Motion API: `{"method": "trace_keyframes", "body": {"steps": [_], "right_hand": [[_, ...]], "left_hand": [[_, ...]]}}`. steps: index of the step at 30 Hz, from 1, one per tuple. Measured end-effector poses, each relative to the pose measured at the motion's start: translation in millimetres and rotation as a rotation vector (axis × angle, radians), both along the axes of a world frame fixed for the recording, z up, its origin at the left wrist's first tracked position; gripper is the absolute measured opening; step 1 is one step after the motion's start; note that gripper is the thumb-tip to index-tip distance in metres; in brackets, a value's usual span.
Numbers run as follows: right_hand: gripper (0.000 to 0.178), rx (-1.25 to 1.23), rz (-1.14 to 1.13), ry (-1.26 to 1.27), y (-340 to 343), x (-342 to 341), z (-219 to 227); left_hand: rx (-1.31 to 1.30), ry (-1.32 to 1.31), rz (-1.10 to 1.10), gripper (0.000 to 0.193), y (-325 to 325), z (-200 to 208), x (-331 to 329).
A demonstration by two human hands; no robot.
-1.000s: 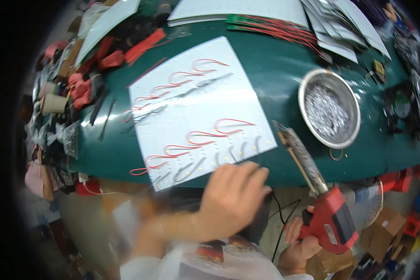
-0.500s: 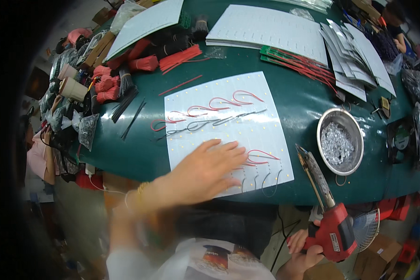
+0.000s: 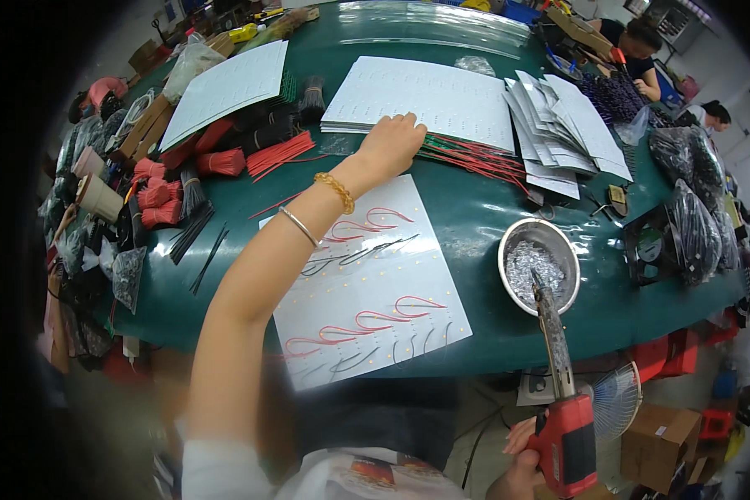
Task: The person solders wires to an LED panel using a soldering gun, attaches circuit boards by soldering wire ends to them, and moves the assembled panel aside by hand.
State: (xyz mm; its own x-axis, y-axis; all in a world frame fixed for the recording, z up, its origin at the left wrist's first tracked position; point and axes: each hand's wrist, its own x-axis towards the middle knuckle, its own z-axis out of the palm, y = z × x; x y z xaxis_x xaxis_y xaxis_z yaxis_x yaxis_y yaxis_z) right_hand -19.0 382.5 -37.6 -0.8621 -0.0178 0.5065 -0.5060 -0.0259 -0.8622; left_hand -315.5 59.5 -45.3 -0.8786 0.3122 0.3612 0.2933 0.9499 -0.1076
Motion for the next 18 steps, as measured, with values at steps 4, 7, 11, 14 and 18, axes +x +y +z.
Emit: {"method": "trace_keyframes", "body": {"steps": [4, 7, 11, 14, 18], "right_hand": [[0.065, 0.006, -0.057, -0.028, -5, 0, 5], [0.066, -0.074, -0.027, -0.084, -7, -1, 0], [0.066, -0.122, -0.020, -0.054, -8, -7, -2], [0.066, -0.132, -0.072, -0.079, -13, -7, -2], [0.065, -0.142, -0.053, -0.129, -21, -10, -4]], "left_hand": [[-0.004, 0.152, -0.069, 0.013, -14, -1, 9], [0.320, 0.189, -0.061, 0.011, -18, 22, 34], [0.765, 0.186, -0.202, 0.006, -26, 49, 106], [0.804, 0.139, -0.257, 0.014, -40, 45, 200], [0.680, 0.088, -0.152, 0.020, -62, 16, 297]]}}
